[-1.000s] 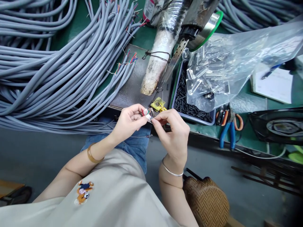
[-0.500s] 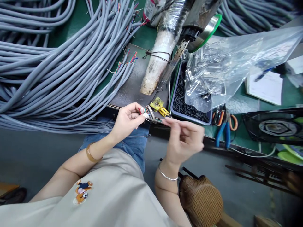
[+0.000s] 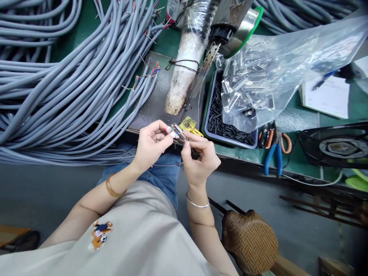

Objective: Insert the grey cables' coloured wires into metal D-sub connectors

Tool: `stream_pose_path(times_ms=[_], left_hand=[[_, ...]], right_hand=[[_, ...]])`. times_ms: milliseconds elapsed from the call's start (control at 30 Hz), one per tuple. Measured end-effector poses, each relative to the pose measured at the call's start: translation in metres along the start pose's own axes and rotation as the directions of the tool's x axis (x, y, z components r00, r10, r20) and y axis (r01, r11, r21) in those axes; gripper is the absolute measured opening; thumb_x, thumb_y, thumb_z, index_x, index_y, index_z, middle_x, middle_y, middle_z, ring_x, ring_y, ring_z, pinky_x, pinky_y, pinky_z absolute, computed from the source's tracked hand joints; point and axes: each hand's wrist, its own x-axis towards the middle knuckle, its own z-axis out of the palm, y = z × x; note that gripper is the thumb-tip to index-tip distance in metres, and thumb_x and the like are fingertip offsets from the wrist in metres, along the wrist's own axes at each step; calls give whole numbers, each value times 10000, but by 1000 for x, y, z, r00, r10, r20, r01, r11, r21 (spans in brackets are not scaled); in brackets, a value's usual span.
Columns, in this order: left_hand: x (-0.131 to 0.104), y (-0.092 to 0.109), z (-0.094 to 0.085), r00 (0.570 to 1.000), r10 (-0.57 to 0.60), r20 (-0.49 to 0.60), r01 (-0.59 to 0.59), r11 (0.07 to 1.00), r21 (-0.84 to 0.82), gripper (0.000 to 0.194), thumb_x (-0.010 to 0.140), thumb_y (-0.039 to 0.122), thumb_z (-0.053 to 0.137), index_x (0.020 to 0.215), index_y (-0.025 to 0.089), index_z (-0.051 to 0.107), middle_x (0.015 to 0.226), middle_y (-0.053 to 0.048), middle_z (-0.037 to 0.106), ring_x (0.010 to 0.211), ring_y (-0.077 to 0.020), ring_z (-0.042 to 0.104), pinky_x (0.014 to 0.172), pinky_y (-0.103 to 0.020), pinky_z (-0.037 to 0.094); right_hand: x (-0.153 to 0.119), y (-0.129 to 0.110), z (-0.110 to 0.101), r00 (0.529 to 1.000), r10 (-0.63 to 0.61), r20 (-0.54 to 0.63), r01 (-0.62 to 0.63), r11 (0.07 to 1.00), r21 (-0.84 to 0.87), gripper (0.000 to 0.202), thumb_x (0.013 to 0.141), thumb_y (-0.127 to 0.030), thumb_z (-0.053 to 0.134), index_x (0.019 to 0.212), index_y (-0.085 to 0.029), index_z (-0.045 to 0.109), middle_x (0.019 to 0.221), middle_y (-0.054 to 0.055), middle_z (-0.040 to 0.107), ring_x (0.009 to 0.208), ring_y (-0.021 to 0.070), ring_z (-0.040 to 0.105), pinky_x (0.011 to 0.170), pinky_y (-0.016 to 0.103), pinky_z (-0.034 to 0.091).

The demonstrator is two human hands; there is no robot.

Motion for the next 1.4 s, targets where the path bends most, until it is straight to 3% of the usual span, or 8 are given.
stream_pose_path(times_ms=[300, 767, 900, 1100, 1400], left_hand=[[9, 3, 5, 996, 84, 1, -84, 996, -8, 217, 719, 192, 776, 719, 159, 562, 655, 59, 556, 426, 5, 365, 394, -145, 275], [13, 6, 7, 992, 128, -20, -128, 992, 7, 283, 754, 289, 815, 737, 170, 558, 616, 75, 540, 434, 2, 374, 447, -141, 341], [13, 9, 7, 993, 113, -28, -113, 993, 23, 322, 744, 335, 834, 734, 173, 555, 620, 71, 548, 439, -1, 387, 455, -144, 347], [12, 7, 5, 995, 100, -7, -100, 995, 19, 282, 744, 273, 814, 718, 164, 555, 658, 62, 561, 436, 8, 363, 443, -143, 337], [13, 8, 6, 996, 92, -22, -91, 996, 19, 300, 735, 280, 832, 726, 166, 554, 648, 67, 552, 436, 5, 375, 439, -145, 329]], right_hand=[[14, 2, 1, 999, -30, -29, 29, 999, -26, 90, 939, -163, 639, 922, -244, 604, 1076, 33, 795, 992, 184, 777, 814, 334, 647], [25, 1, 5, 996, -81, -43, 79, 996, -52, 112, 916, -151, 676, 931, -252, 631, 1071, 20, 800, 959, 190, 782, 808, 341, 649], [27, -3, 3, 996, -90, -25, 88, 992, -94, 100, 916, -168, 682, 928, -261, 648, 1069, 13, 800, 951, 204, 786, 819, 368, 654], [25, -5, 3, 991, -128, -43, 123, 986, -114, 129, 907, -146, 671, 886, -257, 609, 1040, 12, 807, 862, 177, 787, 729, 307, 640], [28, -1, 3, 994, -112, -16, 110, 989, -99, 99, 919, -156, 673, 926, -253, 652, 1051, 15, 804, 921, 188, 786, 800, 334, 645]])
